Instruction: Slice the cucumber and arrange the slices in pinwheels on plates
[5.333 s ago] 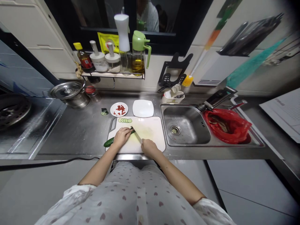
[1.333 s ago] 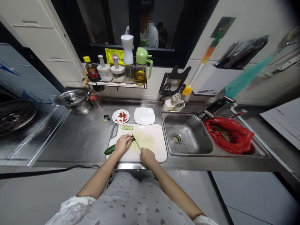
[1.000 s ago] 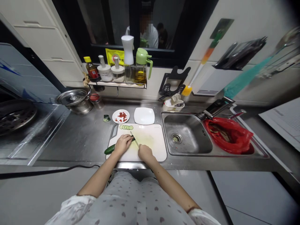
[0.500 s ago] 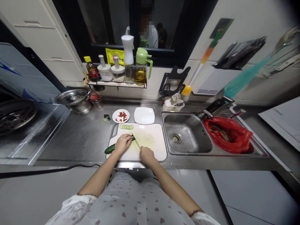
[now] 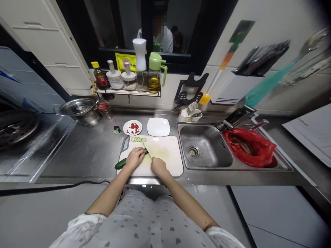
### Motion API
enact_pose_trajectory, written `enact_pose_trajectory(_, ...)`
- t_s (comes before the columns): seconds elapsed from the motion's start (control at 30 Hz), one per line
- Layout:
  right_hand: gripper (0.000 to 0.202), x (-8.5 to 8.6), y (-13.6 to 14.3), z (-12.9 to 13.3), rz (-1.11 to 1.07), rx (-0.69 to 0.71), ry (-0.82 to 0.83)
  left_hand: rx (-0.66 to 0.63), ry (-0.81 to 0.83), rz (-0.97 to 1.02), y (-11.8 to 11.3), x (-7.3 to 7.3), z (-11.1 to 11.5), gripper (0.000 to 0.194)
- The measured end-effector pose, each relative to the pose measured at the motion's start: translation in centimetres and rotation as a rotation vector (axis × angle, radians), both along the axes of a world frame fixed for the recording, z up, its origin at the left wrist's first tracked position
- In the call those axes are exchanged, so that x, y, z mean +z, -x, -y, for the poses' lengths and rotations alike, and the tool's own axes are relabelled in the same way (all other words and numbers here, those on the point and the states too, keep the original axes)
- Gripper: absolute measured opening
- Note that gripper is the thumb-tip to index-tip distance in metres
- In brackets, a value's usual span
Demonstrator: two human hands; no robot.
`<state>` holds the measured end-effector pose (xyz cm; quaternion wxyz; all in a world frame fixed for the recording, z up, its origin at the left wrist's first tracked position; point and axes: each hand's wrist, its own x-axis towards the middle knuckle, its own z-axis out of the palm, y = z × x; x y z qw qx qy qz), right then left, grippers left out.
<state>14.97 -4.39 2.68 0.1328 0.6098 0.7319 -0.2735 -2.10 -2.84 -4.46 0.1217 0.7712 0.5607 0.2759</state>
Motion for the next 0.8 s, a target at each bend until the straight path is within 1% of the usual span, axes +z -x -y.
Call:
enact_pose_trajectory(0.27,0.036,0.5,0.1,-0.2,0.013,0.024,-0.007,0.0,0.017,0.004,0.0,0.1,-0.1,0.023)
enact_pose_trajectory(0.8,0.033,0.4,-2.2,2.2,0.023,0.028,0.003,0.011,0.028,0.022,0.0,0.0,0.0,0.023)
